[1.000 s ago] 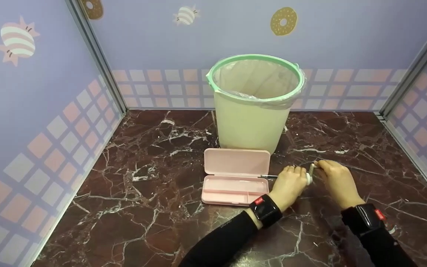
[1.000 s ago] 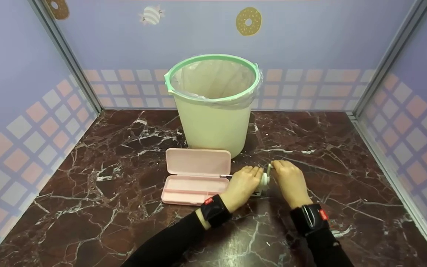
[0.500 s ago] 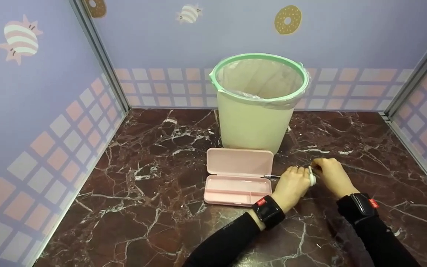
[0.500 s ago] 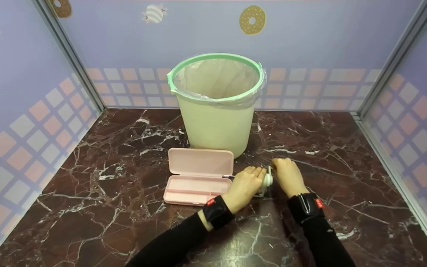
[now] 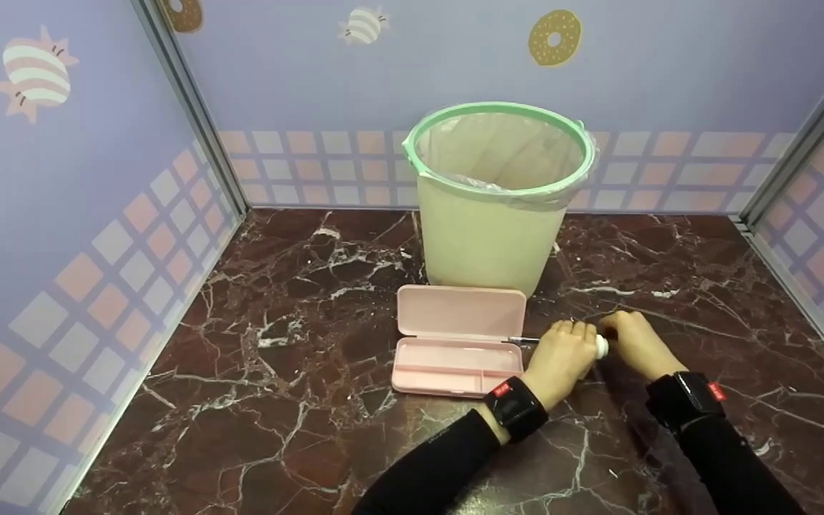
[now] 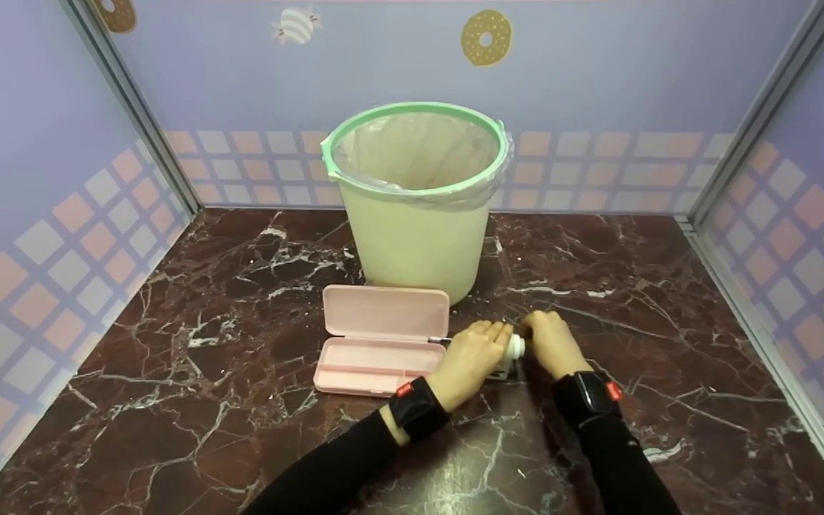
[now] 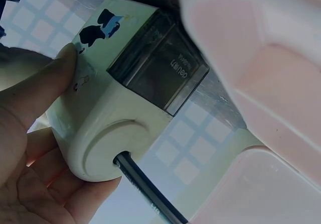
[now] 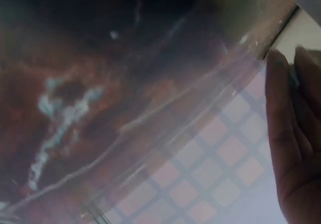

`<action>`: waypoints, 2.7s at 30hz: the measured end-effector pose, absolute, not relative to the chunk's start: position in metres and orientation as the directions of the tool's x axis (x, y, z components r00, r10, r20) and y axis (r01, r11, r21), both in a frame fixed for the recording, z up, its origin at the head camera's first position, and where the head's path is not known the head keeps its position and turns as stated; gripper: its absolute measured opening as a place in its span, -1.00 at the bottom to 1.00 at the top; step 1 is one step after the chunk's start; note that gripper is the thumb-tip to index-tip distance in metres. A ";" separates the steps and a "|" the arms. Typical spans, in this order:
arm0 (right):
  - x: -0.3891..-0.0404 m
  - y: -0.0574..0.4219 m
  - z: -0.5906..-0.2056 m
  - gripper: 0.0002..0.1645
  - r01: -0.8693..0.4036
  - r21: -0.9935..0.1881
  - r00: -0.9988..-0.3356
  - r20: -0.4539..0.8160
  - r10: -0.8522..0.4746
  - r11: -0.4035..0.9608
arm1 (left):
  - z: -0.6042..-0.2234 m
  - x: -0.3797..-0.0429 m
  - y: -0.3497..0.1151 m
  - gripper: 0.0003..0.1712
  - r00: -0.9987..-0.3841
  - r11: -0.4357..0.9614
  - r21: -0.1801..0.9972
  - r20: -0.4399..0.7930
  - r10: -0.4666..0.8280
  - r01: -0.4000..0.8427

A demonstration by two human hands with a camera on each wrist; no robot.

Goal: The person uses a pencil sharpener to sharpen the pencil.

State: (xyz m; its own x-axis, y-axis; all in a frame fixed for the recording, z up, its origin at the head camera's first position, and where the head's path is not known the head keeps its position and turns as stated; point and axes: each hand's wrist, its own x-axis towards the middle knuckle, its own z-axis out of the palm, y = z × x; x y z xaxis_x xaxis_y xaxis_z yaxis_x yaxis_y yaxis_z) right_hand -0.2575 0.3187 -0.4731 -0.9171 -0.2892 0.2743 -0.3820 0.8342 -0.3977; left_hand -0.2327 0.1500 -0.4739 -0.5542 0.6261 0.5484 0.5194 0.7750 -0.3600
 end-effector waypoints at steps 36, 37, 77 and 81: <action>-0.201 0.323 -0.455 -0.78 -0.464 -0.504 -0.881 0.175 -0.440 0.729 | -0.468 -0.224 0.160 -0.67 -0.659 0.819 -0.364 0.487 0.573 0.443; -0.200 0.324 -0.453 -0.78 -0.465 -0.510 -0.880 0.176 -0.441 0.724 | -0.468 -0.224 0.160 -0.66 -0.663 0.820 -0.367 0.485 0.571 0.438; -0.237 0.323 -0.426 -0.85 -0.444 -0.337 -0.851 0.449 -0.273 0.830 | -0.471 -0.232 0.155 -0.69 -0.577 0.761 -0.390 0.496 0.648 0.519; -0.252 0.324 -0.432 -0.88 -0.412 -0.356 -0.886 0.371 -0.278 0.839 | -0.471 -0.231 0.156 -0.69 -0.575 0.762 -0.388 0.500 0.647 0.519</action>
